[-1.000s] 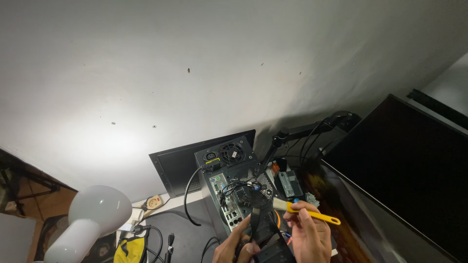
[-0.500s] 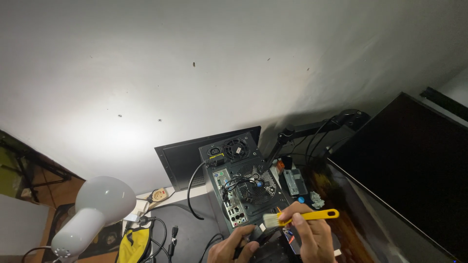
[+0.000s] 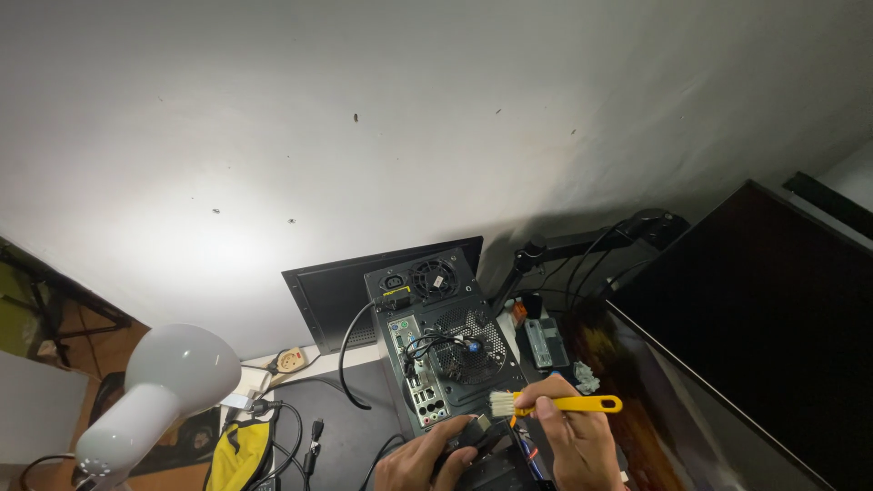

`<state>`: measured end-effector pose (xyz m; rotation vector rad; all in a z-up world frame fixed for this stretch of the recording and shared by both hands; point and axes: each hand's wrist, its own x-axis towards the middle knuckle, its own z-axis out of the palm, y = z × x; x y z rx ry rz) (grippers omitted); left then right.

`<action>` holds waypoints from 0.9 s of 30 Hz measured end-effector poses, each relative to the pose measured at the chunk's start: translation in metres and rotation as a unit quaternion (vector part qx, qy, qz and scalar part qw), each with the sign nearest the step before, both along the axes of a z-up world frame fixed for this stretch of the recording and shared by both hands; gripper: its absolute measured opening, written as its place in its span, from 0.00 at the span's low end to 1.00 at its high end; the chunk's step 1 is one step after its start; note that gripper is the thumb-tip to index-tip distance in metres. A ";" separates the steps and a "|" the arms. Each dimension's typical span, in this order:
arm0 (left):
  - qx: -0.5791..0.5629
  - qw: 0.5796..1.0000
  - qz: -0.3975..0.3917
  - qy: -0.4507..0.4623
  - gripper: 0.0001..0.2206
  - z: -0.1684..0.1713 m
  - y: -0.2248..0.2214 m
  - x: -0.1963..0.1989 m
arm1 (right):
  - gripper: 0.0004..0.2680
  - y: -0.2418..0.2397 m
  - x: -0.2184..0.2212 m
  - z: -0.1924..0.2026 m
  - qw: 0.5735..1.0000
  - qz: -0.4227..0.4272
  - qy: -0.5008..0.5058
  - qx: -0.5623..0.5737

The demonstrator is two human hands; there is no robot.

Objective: Repairing and cleaning a desktop computer tower.

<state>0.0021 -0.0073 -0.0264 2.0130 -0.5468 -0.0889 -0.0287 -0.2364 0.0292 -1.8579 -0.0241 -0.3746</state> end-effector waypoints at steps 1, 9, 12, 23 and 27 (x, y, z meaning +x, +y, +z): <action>-0.001 1.000 0.000 0.000 0.16 0.005 -0.003 0.002 | 0.12 -0.001 -0.001 0.000 1.000 0.000 0.000 -0.001; 0.046 0.996 0.027 0.066 0.19 0.015 -0.019 0.006 | 0.10 0.006 0.006 0.035 0.997 0.041 0.016 -0.062; 0.032 0.998 0.057 0.010 0.18 0.010 -0.024 0.003 | 0.10 -0.010 0.006 0.020 0.991 0.102 0.083 -0.019; 0.056 0.994 0.080 0.057 0.19 0.017 -0.042 -0.001 | 0.13 -0.038 0.024 0.007 0.990 0.121 0.067 0.015; 0.048 0.994 0.096 0.014 0.18 -0.011 -0.055 -0.005 | 0.14 -0.065 0.026 -0.020 0.981 0.165 0.031 0.101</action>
